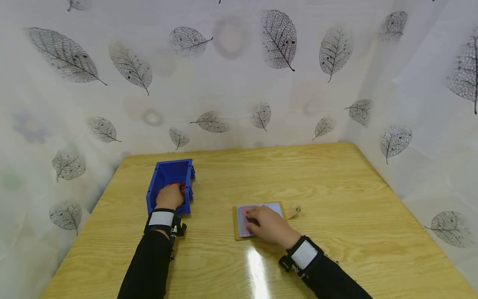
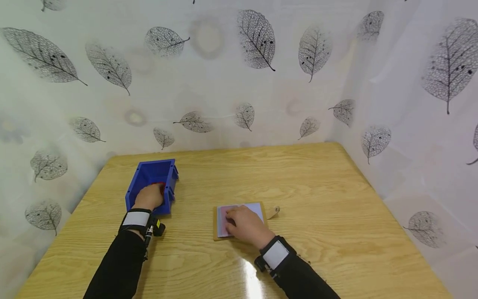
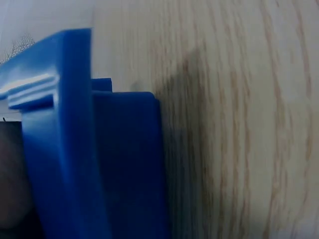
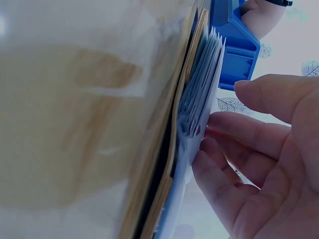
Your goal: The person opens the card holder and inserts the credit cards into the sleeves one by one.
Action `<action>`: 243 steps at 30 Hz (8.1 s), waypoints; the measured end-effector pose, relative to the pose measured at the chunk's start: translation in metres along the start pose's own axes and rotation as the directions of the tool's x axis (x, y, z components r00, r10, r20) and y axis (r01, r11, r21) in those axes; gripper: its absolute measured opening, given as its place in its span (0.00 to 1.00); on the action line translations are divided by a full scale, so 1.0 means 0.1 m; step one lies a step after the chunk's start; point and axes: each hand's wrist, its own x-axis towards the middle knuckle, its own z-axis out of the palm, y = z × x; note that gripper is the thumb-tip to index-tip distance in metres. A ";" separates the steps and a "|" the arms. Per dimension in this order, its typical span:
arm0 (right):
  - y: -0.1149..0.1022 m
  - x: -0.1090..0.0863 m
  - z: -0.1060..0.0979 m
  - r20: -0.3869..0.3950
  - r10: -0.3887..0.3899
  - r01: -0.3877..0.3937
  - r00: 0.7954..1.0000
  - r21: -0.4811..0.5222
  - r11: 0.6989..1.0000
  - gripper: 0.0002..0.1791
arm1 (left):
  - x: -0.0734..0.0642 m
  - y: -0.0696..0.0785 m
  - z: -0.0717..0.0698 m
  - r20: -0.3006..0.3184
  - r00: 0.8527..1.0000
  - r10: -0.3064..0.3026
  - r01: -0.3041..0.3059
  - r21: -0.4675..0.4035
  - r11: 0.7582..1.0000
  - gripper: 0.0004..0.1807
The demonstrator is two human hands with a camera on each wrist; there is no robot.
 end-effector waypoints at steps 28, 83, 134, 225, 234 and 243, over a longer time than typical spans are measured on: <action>-0.05 -0.03 0.02 0.009 0.020 -0.020 1.000 -0.022 1.000 0.20 | -0.11 -0.07 0.08 -0.157 0.983 0.091 -0.081 0.072 0.994 0.09; 0.44 -0.24 -0.31 0.028 0.527 -0.494 0.849 0.395 0.775 0.09 | -0.84 1.23 0.67 0.067 0.851 0.521 -0.510 -0.133 0.850 0.42; 0.44 -0.15 -0.26 0.119 0.461 -0.473 0.879 0.336 0.815 0.09 | -0.86 1.22 0.66 0.083 0.860 0.503 -0.487 -0.160 0.859 0.42; 0.25 -0.07 -0.23 -0.052 0.324 -0.305 0.945 0.224 0.926 0.06 | -0.95 1.52 0.72 0.001 0.860 0.510 -0.508 -0.074 0.858 0.32; 0.22 0.09 -0.21 0.076 0.069 -0.076 0.995 0.092 0.993 0.03 | -0.90 1.52 0.66 0.045 0.856 0.515 -0.508 -0.120 0.853 0.29; 0.43 0.14 -0.25 0.143 -0.010 -0.033 0.990 0.293 0.956 0.04 | -0.88 1.52 0.66 0.045 0.851 0.524 -0.519 -0.083 0.851 0.32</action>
